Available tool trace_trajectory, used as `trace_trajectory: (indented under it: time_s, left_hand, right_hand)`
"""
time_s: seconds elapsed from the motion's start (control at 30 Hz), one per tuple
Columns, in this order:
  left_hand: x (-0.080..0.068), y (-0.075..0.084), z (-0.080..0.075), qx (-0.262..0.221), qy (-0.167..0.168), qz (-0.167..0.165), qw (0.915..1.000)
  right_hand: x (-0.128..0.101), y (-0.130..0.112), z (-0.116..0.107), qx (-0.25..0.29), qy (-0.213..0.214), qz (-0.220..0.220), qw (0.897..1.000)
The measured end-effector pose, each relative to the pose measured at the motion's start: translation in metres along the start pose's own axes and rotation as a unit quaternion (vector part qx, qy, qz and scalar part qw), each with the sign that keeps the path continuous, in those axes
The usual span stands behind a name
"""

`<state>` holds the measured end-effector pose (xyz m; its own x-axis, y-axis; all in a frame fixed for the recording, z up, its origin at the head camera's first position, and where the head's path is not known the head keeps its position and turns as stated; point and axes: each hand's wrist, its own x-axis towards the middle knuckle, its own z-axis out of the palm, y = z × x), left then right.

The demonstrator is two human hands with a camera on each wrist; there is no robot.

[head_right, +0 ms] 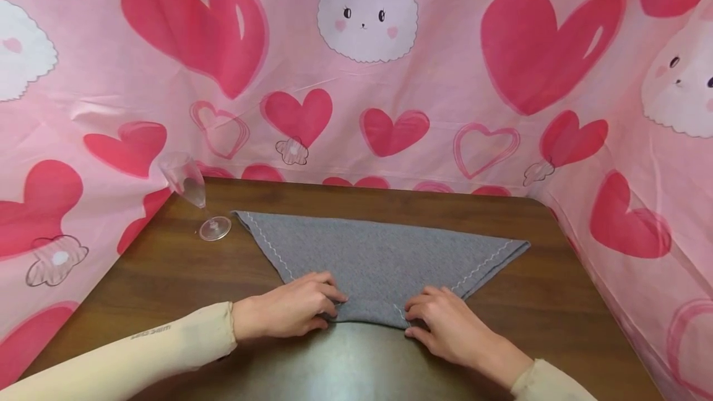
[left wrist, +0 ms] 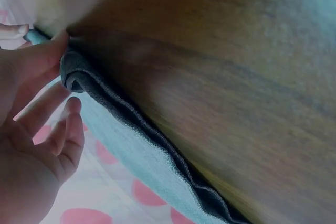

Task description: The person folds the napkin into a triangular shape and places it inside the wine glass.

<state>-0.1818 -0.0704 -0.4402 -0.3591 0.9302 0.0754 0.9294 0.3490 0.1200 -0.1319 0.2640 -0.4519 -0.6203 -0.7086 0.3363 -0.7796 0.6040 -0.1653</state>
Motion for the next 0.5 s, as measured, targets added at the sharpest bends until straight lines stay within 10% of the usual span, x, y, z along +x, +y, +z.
trace_trajectory:
  time_s: [0.5]
  left_hand:
    - [0.0039,0.0021,0.0063,0.017,0.037,0.009,0.9991]
  right_hand:
    - [0.0,0.0008,0.0031,-0.003,0.014,-0.019,1.0]
